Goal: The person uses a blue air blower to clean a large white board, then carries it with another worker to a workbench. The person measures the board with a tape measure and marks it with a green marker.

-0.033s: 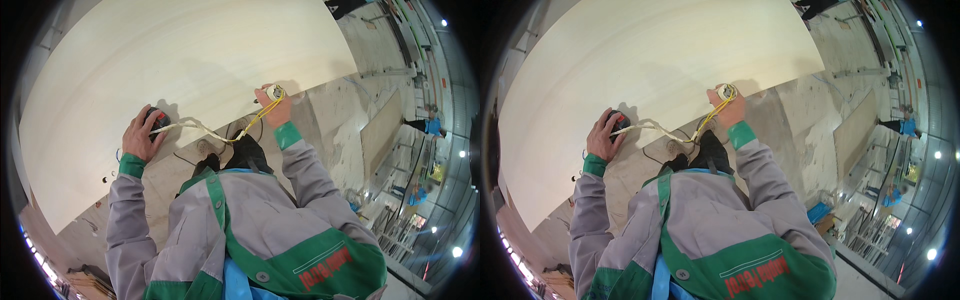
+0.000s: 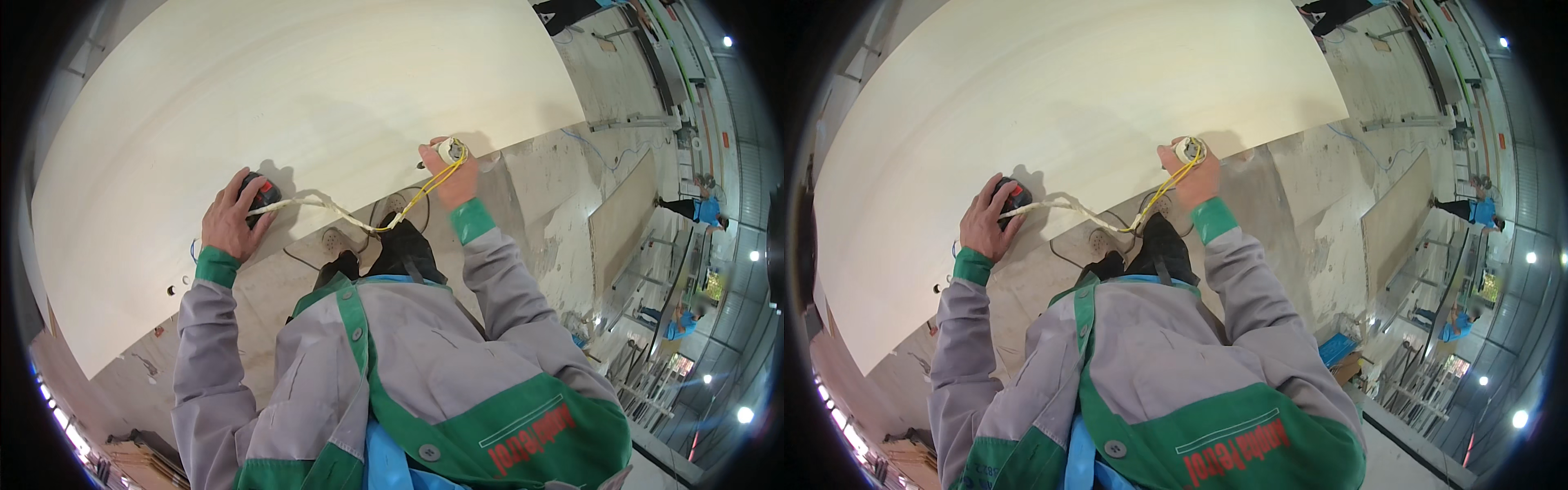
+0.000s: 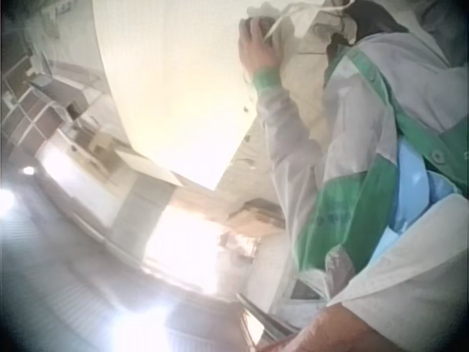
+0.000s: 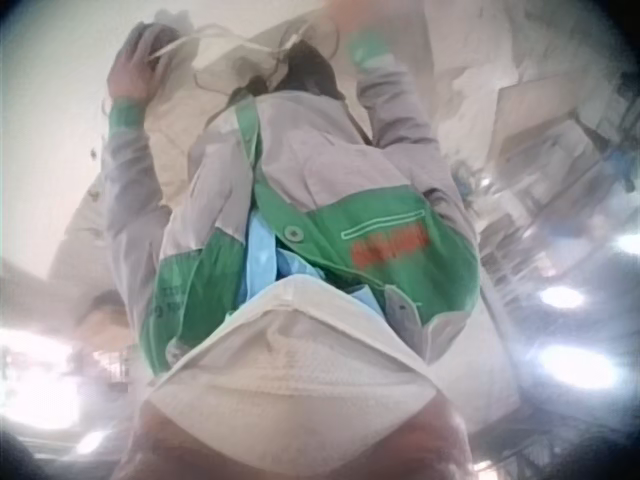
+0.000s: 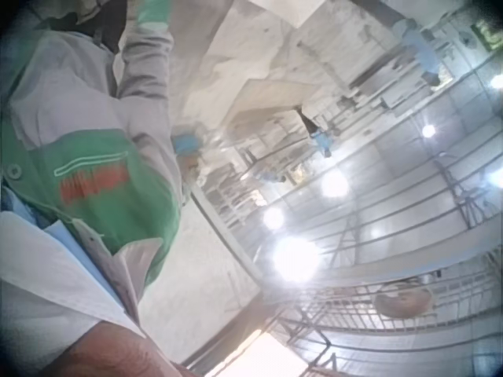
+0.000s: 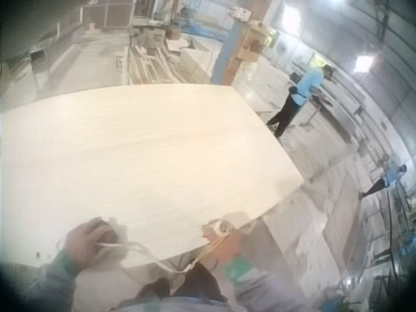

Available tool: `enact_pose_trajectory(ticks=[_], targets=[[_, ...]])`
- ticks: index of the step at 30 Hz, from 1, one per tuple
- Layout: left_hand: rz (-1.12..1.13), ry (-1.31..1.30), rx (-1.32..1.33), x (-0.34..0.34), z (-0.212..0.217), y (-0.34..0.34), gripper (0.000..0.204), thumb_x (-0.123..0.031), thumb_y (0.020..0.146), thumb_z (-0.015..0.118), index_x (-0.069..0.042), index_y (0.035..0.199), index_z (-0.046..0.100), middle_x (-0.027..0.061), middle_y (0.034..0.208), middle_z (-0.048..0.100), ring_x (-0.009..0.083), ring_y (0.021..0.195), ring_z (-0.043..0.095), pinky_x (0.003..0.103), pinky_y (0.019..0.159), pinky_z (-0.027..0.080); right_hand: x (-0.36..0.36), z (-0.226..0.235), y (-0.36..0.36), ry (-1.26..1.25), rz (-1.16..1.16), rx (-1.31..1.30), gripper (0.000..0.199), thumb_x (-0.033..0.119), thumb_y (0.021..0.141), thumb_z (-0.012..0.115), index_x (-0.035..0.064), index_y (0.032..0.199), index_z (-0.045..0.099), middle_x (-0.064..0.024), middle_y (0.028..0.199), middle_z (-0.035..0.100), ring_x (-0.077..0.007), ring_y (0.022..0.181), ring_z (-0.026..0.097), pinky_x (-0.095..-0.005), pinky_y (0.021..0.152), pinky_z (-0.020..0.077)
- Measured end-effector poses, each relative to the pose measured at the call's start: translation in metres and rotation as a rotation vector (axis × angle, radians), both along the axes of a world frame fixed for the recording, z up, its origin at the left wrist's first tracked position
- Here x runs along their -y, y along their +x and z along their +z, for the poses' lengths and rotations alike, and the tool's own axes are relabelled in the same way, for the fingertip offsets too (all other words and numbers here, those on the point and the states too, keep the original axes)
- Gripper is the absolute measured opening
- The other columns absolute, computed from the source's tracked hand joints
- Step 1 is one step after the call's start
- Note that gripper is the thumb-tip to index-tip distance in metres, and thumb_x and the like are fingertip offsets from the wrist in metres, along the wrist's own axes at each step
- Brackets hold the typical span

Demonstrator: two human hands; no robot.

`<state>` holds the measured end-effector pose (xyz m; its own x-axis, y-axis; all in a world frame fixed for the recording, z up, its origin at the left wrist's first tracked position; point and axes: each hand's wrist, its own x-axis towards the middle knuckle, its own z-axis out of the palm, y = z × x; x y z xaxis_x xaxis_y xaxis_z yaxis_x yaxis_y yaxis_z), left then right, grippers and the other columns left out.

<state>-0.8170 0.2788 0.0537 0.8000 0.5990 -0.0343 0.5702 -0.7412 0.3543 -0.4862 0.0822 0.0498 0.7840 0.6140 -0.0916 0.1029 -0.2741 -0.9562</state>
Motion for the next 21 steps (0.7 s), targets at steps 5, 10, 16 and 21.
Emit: enact_pose_trajectory(ticks=[5,10,16,21], targets=[[0.062,-0.015,-0.03,0.002,-0.004,-0.001,0.062,-0.033,0.083,0.076,-0.02,0.139,0.053,0.0094,0.149,0.046,0.0342,0.124,0.055,0.045,0.099,0.05,-0.002,-0.006,0.005,-0.053,0.011,0.079,0.029,0.018,0.082,0.082,-0.001,0.097,0.066,-0.0047,0.078,0.069,-0.0105,0.071,0.065,-0.0266,0.066,0.0537],[0.188,-0.028,0.011,0.001,-0.013,0.008,0.068,-0.031,0.082,0.077,-0.019,0.143,0.048,0.0109,0.15,0.044,0.0353,0.124,0.055,0.046,0.099,0.051,-0.018,-0.007,0.012,-0.028,0.061,0.077,0.029,0.018,0.082,0.082,-0.001,0.097,0.066,-0.0045,0.078,0.068,-0.0103,0.071,0.064,-0.027,0.065,0.0531],[0.311,-0.045,-0.07,0.006,-0.015,0.011,0.079,-0.029,0.08,0.078,-0.018,0.148,0.04,0.0134,0.151,0.043,0.0365,0.126,0.055,0.046,0.099,0.052,-0.035,-0.001,0.02,0.048,0.111,0.05,0.026,0.013,0.082,0.082,-0.0007,0.096,0.066,-0.0046,0.079,0.068,-0.0105,0.071,0.064,-0.0272,0.064,0.053],[0.351,-0.039,-0.05,0.005,-0.015,0.017,0.078,-0.03,0.078,0.079,-0.019,0.146,0.042,0.0122,0.148,0.046,0.0358,0.124,0.055,0.045,0.099,0.052,-0.046,-0.001,0.026,-0.028,0.155,0.036,0.025,0.015,0.083,0.082,-0.001,0.095,0.066,-0.0034,0.079,0.068,-0.01,0.071,0.064,-0.0272,0.066,0.053]])
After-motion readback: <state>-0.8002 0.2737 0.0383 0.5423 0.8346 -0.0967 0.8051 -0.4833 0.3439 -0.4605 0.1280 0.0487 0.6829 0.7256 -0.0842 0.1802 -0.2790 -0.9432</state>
